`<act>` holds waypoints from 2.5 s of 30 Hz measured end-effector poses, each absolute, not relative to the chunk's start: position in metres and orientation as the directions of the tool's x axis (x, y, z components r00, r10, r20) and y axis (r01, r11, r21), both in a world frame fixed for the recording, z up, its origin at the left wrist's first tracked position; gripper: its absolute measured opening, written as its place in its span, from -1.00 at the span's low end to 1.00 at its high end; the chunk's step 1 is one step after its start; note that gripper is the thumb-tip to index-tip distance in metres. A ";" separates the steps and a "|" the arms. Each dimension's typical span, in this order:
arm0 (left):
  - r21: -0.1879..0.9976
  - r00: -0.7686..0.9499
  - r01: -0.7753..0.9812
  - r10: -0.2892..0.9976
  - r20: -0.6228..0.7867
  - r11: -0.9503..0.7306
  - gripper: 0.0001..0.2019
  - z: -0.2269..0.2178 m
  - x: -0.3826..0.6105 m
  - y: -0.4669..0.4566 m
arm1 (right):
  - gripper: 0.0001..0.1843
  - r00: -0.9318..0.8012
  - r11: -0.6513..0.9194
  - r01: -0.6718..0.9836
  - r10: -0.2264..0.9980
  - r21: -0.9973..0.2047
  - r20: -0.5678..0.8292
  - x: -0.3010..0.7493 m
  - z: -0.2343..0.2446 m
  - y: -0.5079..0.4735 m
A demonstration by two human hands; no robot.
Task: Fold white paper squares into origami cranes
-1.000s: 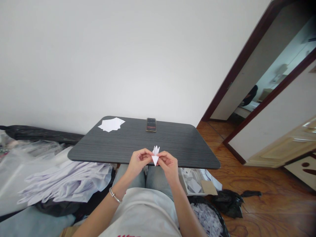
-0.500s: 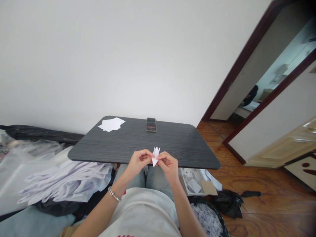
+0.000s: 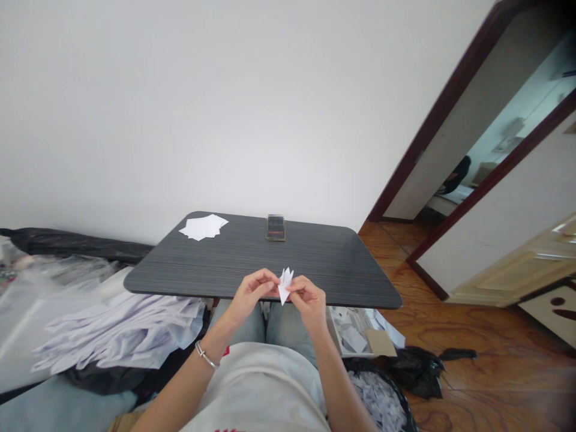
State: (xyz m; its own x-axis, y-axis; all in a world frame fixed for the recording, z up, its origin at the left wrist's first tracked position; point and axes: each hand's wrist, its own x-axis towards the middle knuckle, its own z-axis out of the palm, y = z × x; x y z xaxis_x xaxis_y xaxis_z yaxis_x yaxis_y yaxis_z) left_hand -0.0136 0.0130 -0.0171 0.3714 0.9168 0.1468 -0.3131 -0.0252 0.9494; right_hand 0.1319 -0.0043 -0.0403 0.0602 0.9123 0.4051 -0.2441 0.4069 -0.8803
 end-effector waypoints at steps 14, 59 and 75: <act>0.936 0.369 -0.328 0.929 0.004 0.126 -0.75 -0.012 -0.010 0.011 | -0.89 0.021 0.380 -0.218 0.923 -0.899 0.385 0.132 -0.036 -0.009; 0.969 0.259 -0.246 0.964 0.061 0.005 -0.71 -0.020 -0.005 0.013 | -0.87 0.073 0.182 -0.207 0.983 -0.961 0.170 0.131 -0.041 -0.002; 0.975 0.196 -0.220 0.978 0.077 -0.032 -0.77 -0.025 -0.010 0.019 | -0.77 0.071 0.147 -0.261 0.989 -0.954 0.133 0.130 -0.047 0.001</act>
